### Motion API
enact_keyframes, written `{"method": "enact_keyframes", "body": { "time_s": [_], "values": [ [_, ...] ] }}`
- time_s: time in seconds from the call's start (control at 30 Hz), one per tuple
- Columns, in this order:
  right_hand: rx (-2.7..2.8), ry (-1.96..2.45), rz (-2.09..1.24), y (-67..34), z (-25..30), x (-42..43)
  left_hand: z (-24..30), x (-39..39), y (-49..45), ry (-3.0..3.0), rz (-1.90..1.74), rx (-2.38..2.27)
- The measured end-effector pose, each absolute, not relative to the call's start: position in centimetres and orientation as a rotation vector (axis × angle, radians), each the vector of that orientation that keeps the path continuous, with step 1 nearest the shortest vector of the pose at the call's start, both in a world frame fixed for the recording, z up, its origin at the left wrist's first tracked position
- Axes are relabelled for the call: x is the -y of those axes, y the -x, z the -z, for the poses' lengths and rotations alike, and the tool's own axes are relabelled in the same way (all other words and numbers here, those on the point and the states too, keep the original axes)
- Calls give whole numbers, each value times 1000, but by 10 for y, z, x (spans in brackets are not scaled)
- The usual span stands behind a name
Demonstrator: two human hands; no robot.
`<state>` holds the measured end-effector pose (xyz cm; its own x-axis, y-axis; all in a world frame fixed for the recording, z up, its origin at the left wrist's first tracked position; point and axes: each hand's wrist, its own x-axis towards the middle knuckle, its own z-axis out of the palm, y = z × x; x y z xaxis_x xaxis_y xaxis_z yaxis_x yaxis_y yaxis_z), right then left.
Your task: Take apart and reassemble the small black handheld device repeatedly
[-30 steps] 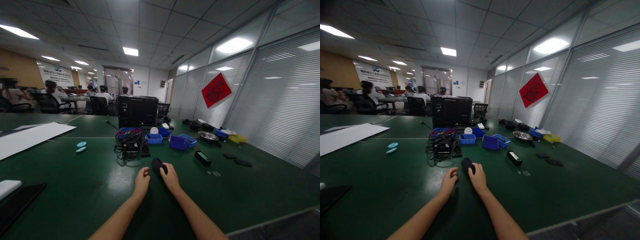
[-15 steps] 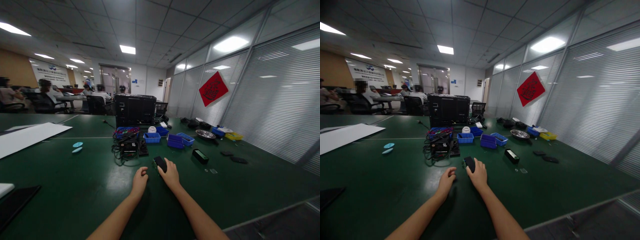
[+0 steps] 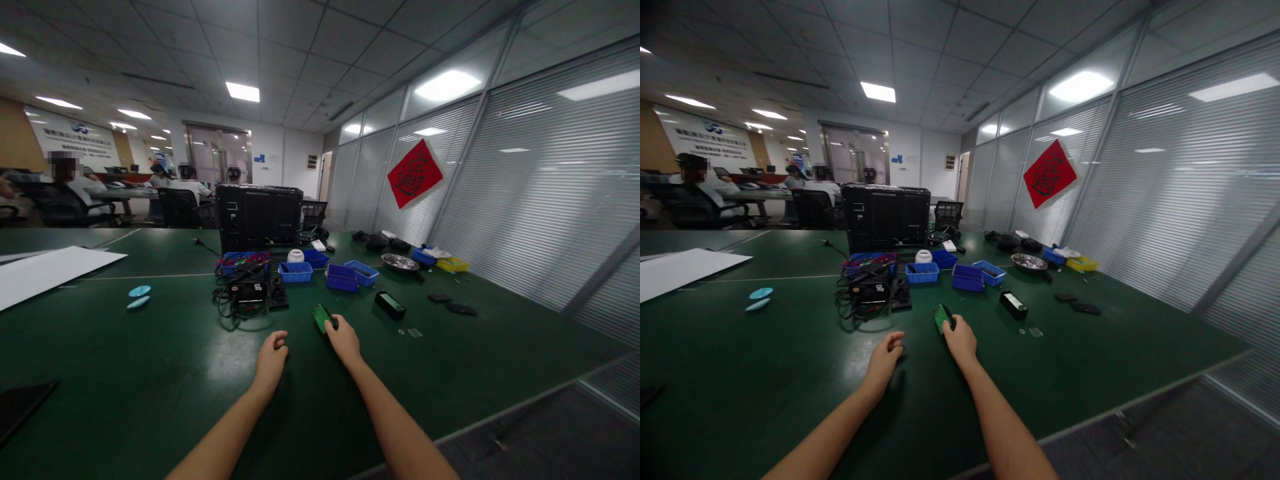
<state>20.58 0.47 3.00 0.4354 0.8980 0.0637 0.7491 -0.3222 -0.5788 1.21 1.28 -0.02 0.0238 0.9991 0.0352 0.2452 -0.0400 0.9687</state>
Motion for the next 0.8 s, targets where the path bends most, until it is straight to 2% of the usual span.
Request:
{"method": "enact_keyframes", "body": {
  "time_s": [0.1, 0.27, 0.8],
  "values": [
    [1338, 2240, -408, -222, -33, -7, 2, -14, -12, -1421, -1109, -1343],
    [1329, 2247, -291, -236, -29, -9, 3, -14, -12, -1417, -1104, -1335],
    [1420, 2286, -133, -227, -24, -9, 4, -16, -12, -1491, -1087, -1353]
  ]
}}
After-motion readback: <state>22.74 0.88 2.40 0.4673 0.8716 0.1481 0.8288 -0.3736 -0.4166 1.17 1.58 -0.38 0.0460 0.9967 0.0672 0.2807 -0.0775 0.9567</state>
